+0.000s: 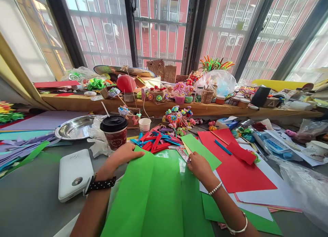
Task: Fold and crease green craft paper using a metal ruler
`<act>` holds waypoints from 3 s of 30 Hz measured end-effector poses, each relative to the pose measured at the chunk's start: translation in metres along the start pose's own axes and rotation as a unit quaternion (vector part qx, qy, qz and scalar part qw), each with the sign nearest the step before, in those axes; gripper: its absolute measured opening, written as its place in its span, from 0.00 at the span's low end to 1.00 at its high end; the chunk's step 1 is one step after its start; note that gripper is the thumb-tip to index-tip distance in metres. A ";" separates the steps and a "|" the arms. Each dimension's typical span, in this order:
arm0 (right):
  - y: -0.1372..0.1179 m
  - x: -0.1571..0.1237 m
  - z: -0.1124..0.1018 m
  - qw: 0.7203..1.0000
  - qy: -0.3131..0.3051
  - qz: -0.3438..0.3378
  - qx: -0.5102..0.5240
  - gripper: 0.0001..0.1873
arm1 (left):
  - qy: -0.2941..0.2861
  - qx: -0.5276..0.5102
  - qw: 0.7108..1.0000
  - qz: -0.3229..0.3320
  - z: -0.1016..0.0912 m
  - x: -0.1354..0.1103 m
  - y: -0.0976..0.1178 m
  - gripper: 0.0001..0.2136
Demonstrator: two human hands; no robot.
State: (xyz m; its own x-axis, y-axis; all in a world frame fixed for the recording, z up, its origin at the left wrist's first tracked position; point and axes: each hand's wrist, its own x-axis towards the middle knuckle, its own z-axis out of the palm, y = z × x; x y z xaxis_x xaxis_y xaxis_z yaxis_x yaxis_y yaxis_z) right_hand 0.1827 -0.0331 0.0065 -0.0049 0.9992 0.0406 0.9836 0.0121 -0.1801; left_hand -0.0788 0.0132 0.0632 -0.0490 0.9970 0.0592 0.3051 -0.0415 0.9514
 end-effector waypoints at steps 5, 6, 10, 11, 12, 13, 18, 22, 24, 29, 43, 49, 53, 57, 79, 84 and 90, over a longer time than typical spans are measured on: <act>0.004 0.006 0.007 0.999 0.016 0.016 0.037 0.14 | -0.173 -0.019 0.969 -0.177 0.020 0.002 -0.012 0.12; 0.007 0.007 0.008 0.998 0.022 0.017 0.056 0.14 | -0.180 -0.038 0.964 -0.191 0.024 0.003 -0.014 0.13; 0.023 0.006 0.002 0.983 0.078 0.021 0.165 0.13 | -0.180 -0.081 0.959 -0.205 0.038 0.004 -0.028 0.16; 0.026 0.005 0.000 0.975 0.096 0.024 0.199 0.12 | -0.179 -0.091 0.958 -0.207 0.042 0.004 -0.032 0.16; 0.028 0.004 -0.001 0.965 0.110 0.026 0.236 0.12 | -0.176 -0.101 0.957 -0.208 0.045 0.004 -0.035 0.16; 0.030 0.004 -0.003 0.954 0.118 0.026 0.275 0.12 | -0.173 -0.108 0.957 -0.207 0.049 0.005 -0.039 0.16; 0.025 0.004 -0.001 0.882 0.055 -0.007 0.469 0.19 | -0.161 -0.136 0.958 -0.195 0.062 0.006 -0.050 0.17; 0.019 0.003 0.000 0.829 -0.008 -0.009 0.559 0.22 | -0.156 -0.146 0.958 -0.190 0.065 0.006 -0.053 0.18; 0.017 0.002 -0.001 0.805 -0.010 0.001 0.594 0.22 | -0.158 -0.148 0.958 -0.189 0.064 0.005 -0.053 0.18; 0.014 0.002 0.007 0.785 0.050 0.004 0.617 0.30 | -0.165 -0.150 0.956 -0.193 0.063 0.006 -0.054 0.17; 0.010 -0.003 0.003 0.712 -0.002 -0.050 0.700 0.18 | -0.154 -0.141 0.957 -0.201 0.063 0.008 -0.056 0.17; 0.008 0.003 0.020 0.784 0.143 0.061 0.601 0.20 | -0.152 -0.142 0.955 -0.210 0.063 0.008 -0.055 0.18; 0.002 0.006 0.033 0.896 0.067 0.021 0.438 0.16 | -0.155 -0.149 0.953 -0.212 0.062 0.006 -0.052 0.19; 0.002 0.004 0.032 0.928 0.029 -0.018 0.372 0.22 | -0.160 -0.154 0.952 -0.209 0.062 0.005 -0.050 0.19; 0.018 0.001 0.017 0.936 -0.059 -0.226 0.265 0.33 | -0.162 -0.123 0.959 -0.200 0.063 0.007 -0.055 0.17; 0.007 -0.002 0.023 0.939 -0.068 -0.235 0.243 0.33 | -0.152 -0.122 0.961 -0.197 0.064 0.007 -0.057 0.14; 0.001 -0.003 0.030 0.937 -0.054 -0.233 0.254 0.34 | -0.153 -0.119 0.962 -0.192 0.064 0.009 -0.060 0.15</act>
State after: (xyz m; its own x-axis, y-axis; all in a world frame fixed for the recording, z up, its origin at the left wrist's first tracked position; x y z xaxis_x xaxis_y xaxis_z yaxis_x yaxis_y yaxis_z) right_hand 0.1786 -0.0347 -0.0233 -0.4573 0.8788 0.1366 0.6577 0.4375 -0.6132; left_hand -0.0366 0.0283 -0.0125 0.1789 0.9128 -0.3671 0.0922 0.3560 0.9299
